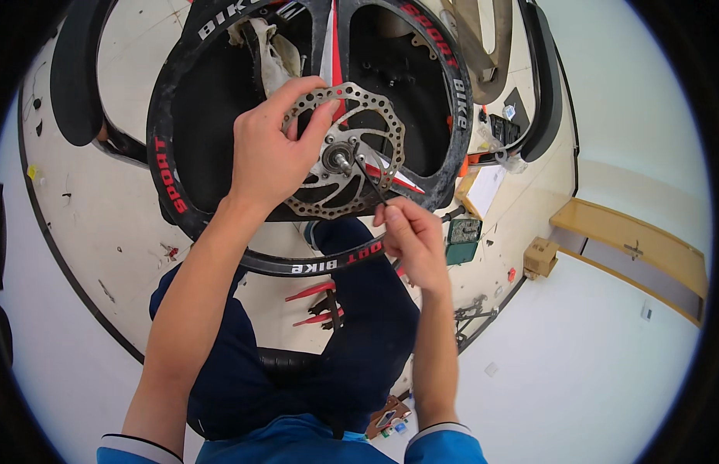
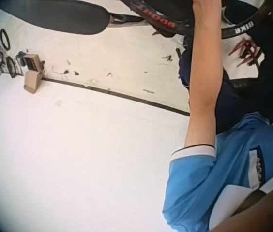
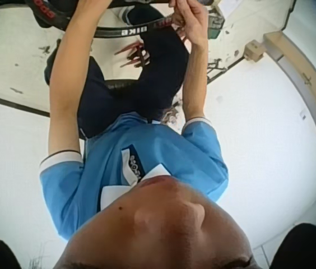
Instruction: The person uses an Allen key to tighten the bolts on a bicycle disc brake rotor attached to a wheel. They rotate the wheel and rotor to access each bolt sequentially, tightening them in turn.
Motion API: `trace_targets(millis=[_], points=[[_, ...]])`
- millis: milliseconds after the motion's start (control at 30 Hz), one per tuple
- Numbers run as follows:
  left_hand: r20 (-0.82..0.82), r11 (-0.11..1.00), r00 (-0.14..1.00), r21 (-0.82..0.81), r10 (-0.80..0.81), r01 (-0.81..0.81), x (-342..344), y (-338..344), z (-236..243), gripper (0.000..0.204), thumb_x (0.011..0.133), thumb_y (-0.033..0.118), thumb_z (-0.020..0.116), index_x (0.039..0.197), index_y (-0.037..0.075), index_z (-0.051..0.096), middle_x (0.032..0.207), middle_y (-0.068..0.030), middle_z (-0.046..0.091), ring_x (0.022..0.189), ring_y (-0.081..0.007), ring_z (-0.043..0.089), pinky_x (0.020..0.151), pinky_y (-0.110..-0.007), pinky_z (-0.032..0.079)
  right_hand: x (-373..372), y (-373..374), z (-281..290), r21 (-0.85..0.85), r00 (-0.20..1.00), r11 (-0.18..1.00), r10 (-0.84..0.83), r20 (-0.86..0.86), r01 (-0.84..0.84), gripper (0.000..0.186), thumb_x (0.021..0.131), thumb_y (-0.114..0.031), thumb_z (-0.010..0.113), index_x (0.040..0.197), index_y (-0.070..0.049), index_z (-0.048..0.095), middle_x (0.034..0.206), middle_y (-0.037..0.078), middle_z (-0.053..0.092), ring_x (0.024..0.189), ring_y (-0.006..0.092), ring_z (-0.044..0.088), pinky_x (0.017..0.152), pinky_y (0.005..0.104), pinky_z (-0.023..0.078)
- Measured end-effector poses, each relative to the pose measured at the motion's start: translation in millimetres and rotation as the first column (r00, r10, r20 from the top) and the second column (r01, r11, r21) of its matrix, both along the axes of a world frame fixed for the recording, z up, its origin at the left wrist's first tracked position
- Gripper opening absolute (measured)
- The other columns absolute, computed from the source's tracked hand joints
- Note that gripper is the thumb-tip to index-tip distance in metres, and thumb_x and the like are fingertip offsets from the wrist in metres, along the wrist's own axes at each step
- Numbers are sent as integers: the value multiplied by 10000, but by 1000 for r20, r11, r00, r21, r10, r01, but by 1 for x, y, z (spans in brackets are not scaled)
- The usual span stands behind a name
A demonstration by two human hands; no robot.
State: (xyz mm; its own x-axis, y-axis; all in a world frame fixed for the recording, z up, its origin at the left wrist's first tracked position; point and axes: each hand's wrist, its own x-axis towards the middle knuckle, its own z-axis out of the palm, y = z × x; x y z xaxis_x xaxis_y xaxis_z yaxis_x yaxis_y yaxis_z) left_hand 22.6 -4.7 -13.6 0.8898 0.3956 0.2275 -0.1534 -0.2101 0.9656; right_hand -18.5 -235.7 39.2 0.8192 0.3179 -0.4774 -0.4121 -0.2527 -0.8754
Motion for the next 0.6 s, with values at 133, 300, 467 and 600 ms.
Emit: trace_targets(millis=[133,300,467,600], points=[[17,1000,1000,10,-5,4,-1,-1,-3,198,894,143,767,1067,54,732,664,-25,666,481,-47,424,455,-228,331,24,-20,5,11,991,991,134,-8,-134,287,1089,-206,507,921,10,594,587,-76,326,513,34,253,489,234,223],[33,1000,999,23,6,-7,-1,0,-3,197,891,147,771,1063,58,735,650,-15,651,476,-48,412,451,-232,320,42,-19,18,35,979,979,202,-33,-201,302,1091,-216,500,865,-23,550,597,-77,311,516,37,252,480,236,208],[31,1000,1000,26,4,-5,-1,0,-2,202,887,155,777,1061,59,736,647,-14,645,473,-48,406,449,-234,314,50,-18,19,27,978,980,200,-61,-199,321,1098,-241,487,850,-41,527,615,-72,312,515,35,255,474,228,199],[41,999,999,41,14,-16,-1,1,-3,207,884,161,781,1059,59,738,645,-15,641,473,-47,403,449,-233,311,54,-18,18,28,975,979,202,-97,-201,321,1101,-245,485,851,-48,524,610,-74,306,511,32,249,472,228,200]])
